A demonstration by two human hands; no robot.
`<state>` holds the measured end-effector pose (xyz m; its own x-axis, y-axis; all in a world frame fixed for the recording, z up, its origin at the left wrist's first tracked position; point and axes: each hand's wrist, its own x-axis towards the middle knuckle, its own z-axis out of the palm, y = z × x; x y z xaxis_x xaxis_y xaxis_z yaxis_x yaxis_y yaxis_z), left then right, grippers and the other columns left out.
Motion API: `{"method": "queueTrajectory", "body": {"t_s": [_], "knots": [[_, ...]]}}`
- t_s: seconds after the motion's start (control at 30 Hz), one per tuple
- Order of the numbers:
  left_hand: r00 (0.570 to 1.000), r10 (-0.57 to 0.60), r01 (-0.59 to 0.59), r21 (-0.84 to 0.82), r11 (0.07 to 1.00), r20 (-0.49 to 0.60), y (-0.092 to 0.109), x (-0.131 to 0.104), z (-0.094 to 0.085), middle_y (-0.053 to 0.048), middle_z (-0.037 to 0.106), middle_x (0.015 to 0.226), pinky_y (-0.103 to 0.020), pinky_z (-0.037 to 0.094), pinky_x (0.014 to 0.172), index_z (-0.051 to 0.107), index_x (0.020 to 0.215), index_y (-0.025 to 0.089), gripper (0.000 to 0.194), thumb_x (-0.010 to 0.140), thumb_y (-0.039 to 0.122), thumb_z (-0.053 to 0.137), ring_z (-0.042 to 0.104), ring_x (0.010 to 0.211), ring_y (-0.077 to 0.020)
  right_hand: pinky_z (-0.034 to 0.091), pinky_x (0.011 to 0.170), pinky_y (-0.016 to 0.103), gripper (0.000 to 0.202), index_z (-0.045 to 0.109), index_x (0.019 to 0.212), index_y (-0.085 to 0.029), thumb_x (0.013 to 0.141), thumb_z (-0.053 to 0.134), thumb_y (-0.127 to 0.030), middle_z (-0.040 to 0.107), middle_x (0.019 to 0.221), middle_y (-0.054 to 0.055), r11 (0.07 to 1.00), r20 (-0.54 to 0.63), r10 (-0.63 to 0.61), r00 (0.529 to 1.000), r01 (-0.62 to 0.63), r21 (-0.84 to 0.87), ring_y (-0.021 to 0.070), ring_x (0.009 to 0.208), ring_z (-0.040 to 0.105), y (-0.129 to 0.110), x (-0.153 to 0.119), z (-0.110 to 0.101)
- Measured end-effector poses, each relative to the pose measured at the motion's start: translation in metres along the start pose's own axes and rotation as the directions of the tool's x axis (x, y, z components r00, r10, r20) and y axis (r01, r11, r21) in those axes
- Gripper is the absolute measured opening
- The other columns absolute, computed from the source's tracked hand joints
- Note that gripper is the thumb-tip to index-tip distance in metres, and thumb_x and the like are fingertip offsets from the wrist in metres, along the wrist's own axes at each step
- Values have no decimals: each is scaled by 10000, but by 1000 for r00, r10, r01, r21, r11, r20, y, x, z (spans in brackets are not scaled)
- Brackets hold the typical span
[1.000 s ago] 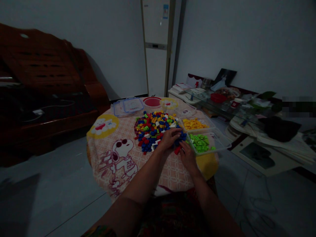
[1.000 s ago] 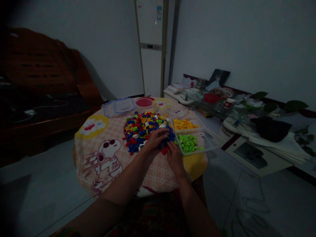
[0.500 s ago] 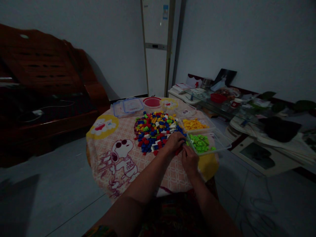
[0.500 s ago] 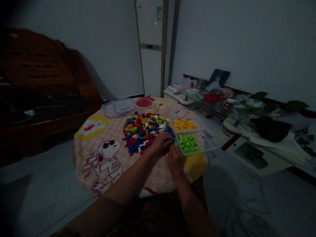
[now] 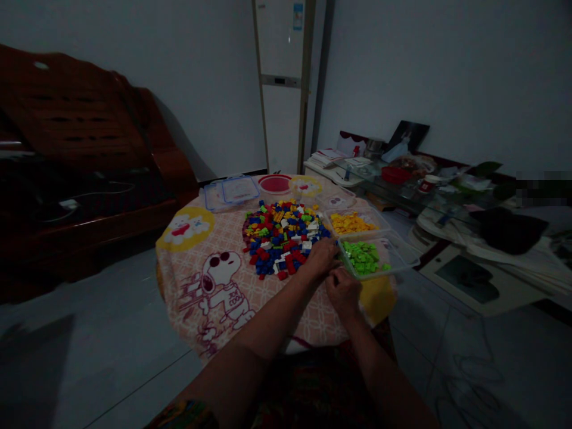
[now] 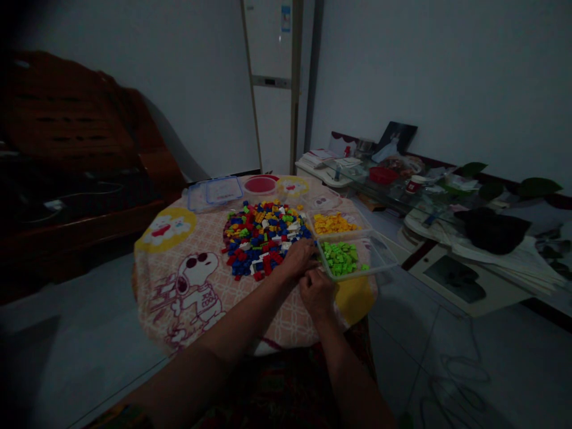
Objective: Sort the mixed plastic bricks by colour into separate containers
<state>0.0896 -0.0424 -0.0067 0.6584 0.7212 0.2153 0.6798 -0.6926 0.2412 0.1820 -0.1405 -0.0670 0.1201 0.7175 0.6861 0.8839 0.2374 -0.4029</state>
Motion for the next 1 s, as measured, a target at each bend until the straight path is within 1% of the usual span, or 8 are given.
{"method": "queueTrajectory", "body": {"t_s": [0.17,0.37,0.57,0.67,0.73,0.9,0.97,1.0], "knots": [[999,14,-15,-21,1000,-32,-1,0,7,-112,659,1095,-350,474,865,715,990,162,234,809,308,744,589,1031,-254,418,669,270,198,646,689,-210,805,502,-138,691,684,42,999,-24,12,1000,-11,34,176,649,607,-1,1,-1],[997,-8,2,-83,997,-76,-3,2,13,-99,680,1003,-325,473,838,721,889,171,103,833,208,643,607,987,-234,408,652,266,197,636,692,-207,799,489,-133,678,670,37,999,-34,2,999,0,43,173,636,596,-2,2,-3],[958,-195,127,-298,946,-211,-11,2,3,-101,718,930,-306,489,815,750,893,143,181,862,208,585,642,881,-203,382,632,258,206,604,663,-210,818,492,-135,654,654,28,999,-23,19,1000,-18,27,156,614,562,-1,3,-2],[931,-265,102,-518,850,-250,-12,3,2,-59,735,847,-289,505,781,756,889,145,168,846,214,610,653,782,-172,376,630,258,199,605,671,-207,820,496,-137,645,652,28,1000,-22,19,1000,-18,19,156,615,557,0,3,-1],[926,-286,50,-672,739,-245,-8,5,6,-52,746,837,-283,523,761,761,926,139,178,835,218,630,674,774,-173,375,629,259,196,606,672,-208,823,497,-145,643,652,29,1000,-25,20,999,-19,16,159,619,558,0,3,0],[955,-230,-75,-901,427,-188,3,11,18,-114,767,1103,-339,566,885,705,1204,133,392,817,156,646,723,987,-215,388,641,262,206,599,659,-218,826,495,-158,654,661,32,999,-7,39,999,-39,0,166,639,566,2,3,0],[951,-236,-88,-908,411,-199,-1,9,15,-137,749,1175,-358,560,932,672,1271,126,448,825,136,634,719,1039,-221,398,653,259,209,612,674,-216,839,496,-163,669,681,33,999,-4,43,999,-43,6,163,648,572,3,3,1],[943,-256,-84,-894,440,-215,-5,7,11,-140,745,1190,-363,557,944,674,1268,124,441,830,130,628,718,1046,-221,402,659,257,211,620,685,-214,848,496,-164,676,693,33,999,-3,44,999,-44,14,160,653,576,3,3,1]]}}
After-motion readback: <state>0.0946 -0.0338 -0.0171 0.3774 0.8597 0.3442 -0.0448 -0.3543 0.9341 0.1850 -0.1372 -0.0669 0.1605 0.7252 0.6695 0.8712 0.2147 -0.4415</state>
